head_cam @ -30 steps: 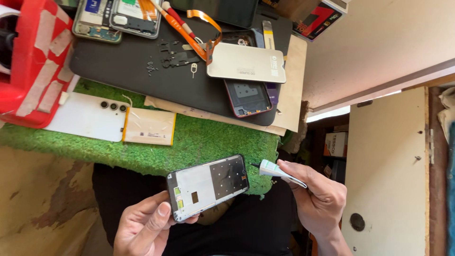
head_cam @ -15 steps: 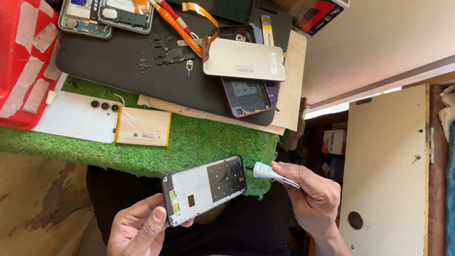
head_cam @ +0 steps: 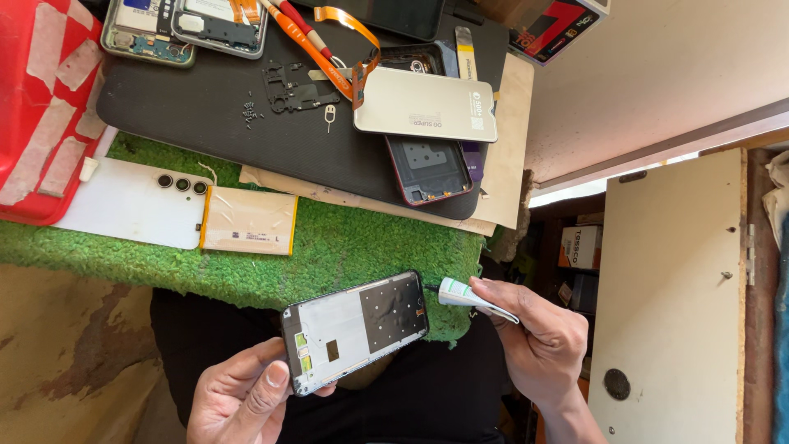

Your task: The person applies adhesive to the edges of a smartphone frame, then installs a battery and aligns the back cover. They use a small red-handled tool to adjust internal components and connectors before placing the back cover onto the phone.

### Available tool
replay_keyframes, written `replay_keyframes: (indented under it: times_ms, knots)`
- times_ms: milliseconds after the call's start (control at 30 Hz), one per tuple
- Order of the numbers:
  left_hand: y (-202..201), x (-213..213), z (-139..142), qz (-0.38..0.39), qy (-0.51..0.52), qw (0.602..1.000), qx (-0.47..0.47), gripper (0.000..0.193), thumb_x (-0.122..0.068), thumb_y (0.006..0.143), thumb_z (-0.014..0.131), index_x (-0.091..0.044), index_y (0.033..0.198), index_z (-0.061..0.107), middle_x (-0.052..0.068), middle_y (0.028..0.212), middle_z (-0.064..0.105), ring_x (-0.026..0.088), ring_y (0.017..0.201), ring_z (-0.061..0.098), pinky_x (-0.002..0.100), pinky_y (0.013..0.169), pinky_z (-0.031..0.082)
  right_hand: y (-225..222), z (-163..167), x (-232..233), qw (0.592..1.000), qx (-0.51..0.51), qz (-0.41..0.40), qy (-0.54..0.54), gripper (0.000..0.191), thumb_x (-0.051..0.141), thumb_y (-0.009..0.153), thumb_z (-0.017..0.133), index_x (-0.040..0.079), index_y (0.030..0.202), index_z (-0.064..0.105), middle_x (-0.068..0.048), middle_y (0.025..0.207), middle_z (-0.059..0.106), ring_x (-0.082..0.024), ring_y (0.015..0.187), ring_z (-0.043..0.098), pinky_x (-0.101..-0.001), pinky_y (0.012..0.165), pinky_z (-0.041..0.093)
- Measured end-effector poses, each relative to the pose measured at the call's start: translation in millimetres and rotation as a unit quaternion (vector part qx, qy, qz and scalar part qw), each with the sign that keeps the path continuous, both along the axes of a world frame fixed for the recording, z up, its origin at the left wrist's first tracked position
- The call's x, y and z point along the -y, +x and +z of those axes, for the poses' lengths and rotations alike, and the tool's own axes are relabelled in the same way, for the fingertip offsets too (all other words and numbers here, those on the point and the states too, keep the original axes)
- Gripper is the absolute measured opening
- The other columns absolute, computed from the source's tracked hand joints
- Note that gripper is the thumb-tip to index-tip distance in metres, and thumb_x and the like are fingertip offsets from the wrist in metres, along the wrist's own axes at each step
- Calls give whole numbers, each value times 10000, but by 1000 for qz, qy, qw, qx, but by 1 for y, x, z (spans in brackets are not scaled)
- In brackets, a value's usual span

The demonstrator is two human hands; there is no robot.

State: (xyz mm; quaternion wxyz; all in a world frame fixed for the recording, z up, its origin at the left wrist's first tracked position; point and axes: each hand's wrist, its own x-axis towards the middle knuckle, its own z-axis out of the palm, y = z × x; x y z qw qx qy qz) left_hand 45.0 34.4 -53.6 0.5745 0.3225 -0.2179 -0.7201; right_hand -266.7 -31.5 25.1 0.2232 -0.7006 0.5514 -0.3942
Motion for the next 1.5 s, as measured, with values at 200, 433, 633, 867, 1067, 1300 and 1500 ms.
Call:
replay_keyframes:
  times_ms: [200,433,633,867,1067,1300,1500]
  knots:
    - [1,1,-3,-4,-9,1000,-14,402,-93,1014,615,178,1311,610,373,1198,725,401,1045,751,540,820,643,1,-1,2,1000,-3,-9,-4,270,-59,875,735,37,1125,757,-118,1083,792,-211,1028,793,-287,924,623]
    - [3,1,-5,-12,-7,1000,-4,416,-104,1011,616,181,1315,614,369,1198,730,384,1035,751,526,821,636,2,2,1,1000,-8,-9,8,285,-63,859,731,39,1124,761,-117,1076,795,-211,1028,793,-292,929,622]
    - [1,0,-6,-2,-5,1000,-4,403,-97,1012,618,169,1314,615,366,1200,731,390,1028,756,537,818,641,2,-2,5,1000,-2,-2,0,270,-60,877,730,40,1127,757,-117,1085,792,-213,1038,792,-294,935,625]
    - [2,2,-6,-4,-17,1000,-7,391,-103,1016,621,149,1315,630,353,1200,735,381,1035,754,531,824,639,3,-6,9,1000,1,-10,0,260,-60,876,732,32,1117,760,-123,1089,790,-216,1034,791,-294,935,625]
    - [0,2,-5,2,-3,1000,4,393,-117,1007,636,141,1305,638,349,1176,750,383,1012,763,536,817,645,4,-7,12,1000,0,-16,3,268,-64,872,735,33,1120,760,-125,1083,791,-212,1025,791,-291,926,623]
    - [0,3,-2,3,21,1000,14,427,-142,986,653,147,1300,635,350,1152,759,386,978,767,533,797,640,5,-7,14,1000,11,-15,-2,270,-66,880,733,37,1128,758,-133,1089,788,-212,1037,787,-292,940,625]
    - [1,3,-1,-2,21,1000,17,430,-138,991,650,152,1308,641,356,1149,759,385,980,765,528,803,637,5,-8,15,1000,7,-21,3,266,-66,877,734,36,1121,761,-133,1084,792,-208,1010,794,-285,911,625]
